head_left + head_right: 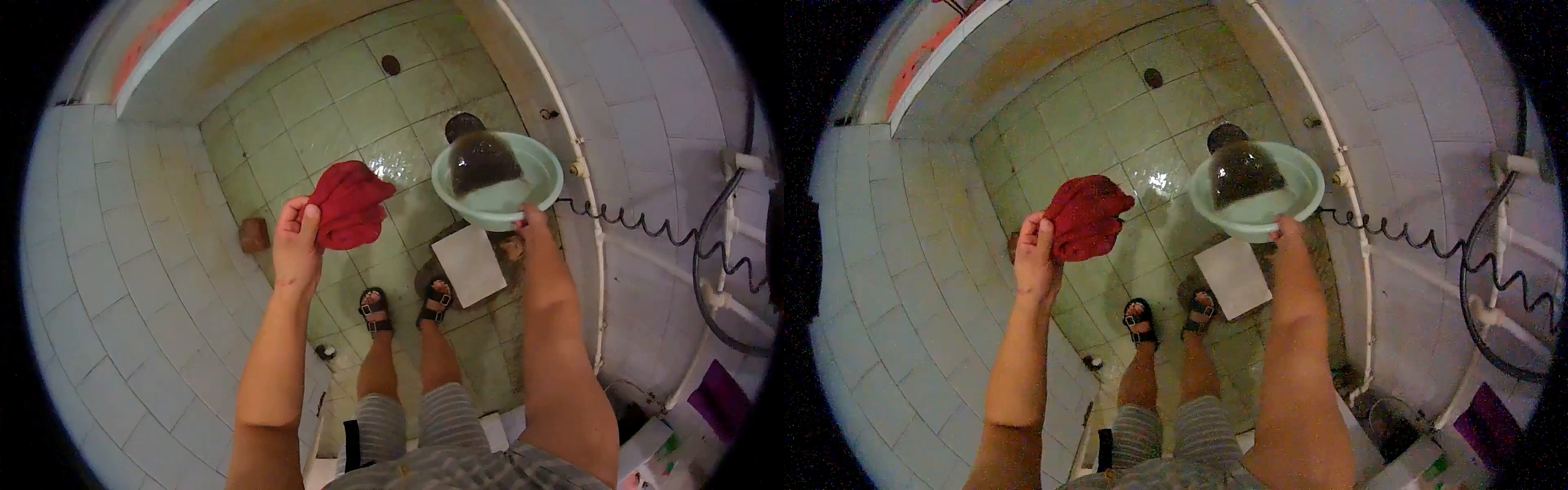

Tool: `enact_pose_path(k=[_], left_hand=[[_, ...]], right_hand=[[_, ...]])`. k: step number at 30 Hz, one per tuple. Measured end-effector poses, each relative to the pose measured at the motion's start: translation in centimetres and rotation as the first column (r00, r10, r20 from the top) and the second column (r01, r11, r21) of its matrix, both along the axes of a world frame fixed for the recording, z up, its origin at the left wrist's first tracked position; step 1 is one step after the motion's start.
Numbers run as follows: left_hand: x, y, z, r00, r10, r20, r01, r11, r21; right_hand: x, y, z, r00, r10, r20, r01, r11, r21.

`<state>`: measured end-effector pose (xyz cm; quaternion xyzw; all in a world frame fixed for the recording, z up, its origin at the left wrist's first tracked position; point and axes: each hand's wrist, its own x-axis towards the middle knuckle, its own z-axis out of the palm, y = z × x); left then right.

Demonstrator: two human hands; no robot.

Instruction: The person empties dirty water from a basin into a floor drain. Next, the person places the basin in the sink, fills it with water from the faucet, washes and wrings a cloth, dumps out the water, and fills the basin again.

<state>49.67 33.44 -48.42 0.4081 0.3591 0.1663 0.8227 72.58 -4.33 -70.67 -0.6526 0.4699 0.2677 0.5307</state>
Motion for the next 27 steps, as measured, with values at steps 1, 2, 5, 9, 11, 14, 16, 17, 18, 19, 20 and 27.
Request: enact_pose_path(k=[1,2,5,9,11,14,16,17,18,19,20,27], left_hand=[[-0.1,0.0,0.0,1.000,0.009,-0.006,-0.009,1.000,0.002],[-0.2,0.0,0.0,1.000,0.026,-0.008,-0.026,1.000,0.002],[-0.8,0.4,0.3,0.998,0.062,-0.009,-0.063,0.998,-0.012],[-2.2,0.9,-0.4,0.997,0.056,-0.055,-0.057,0.998,-0.012],[-2.9,1.0,-0.8,0.997,0.061,-0.045,-0.061,0.998,-0.007],[-3.8,0.6,-1.2,0.995,0.095,-0.013,-0.095,0.995,-0.032],[-4.0,0.2,-0.7,0.990,0.135,-0.035,-0.137,0.989,-0.064],[-4.2,-0.1,-0.4,0.987,0.153,-0.053,-0.157,0.985,-0.078],[-4.3,-0.4,-0.1,0.983,0.172,-0.070,-0.178,0.980,-0.091],[-4.3,-0.5,0.1,0.978,0.188,-0.089,-0.196,0.975,-0.102],[-4.6,-0.5,-0.2,0.979,0.187,-0.077,-0.194,0.976,-0.100],[-6.8,-0.9,-1.5,0.973,0.212,-0.086,-0.219,0.973,-0.078]], right_hand=[[0.5,-0.2,-0.1,1.000,-0.010,-0.022,0.010,1.000,0.016],[1.0,-0.6,-0.8,1.000,0.027,0.003,-0.027,0.999,-0.017],[2.4,-0.4,-1.8,0.994,0.107,0.024,-0.103,0.985,-0.136],[4.7,0.0,-1.6,0.960,0.264,-0.090,-0.278,0.926,-0.255],[6.3,-0.4,-2.1,0.927,0.359,-0.106,-0.374,0.885,-0.279],[8.1,0.0,-1.8,0.889,0.438,-0.136,-0.456,0.815,-0.358],[9.7,0.9,-0.6,0.831,0.516,-0.207,-0.549,0.702,-0.454],[10.6,1.4,0.2,0.785,0.560,-0.265,-0.610,0.624,-0.488],[11.3,2.2,1.5,0.734,0.597,-0.323,-0.666,0.539,-0.516],[12.1,2.9,1.9,0.681,0.624,-0.384,-0.715,0.451,-0.535],[13.1,2.8,1.3,0.626,0.678,-0.385,-0.744,0.372,-0.556],[11.7,10.1,9.2,0.422,0.812,-0.404,-0.532,-0.140,-0.835]])
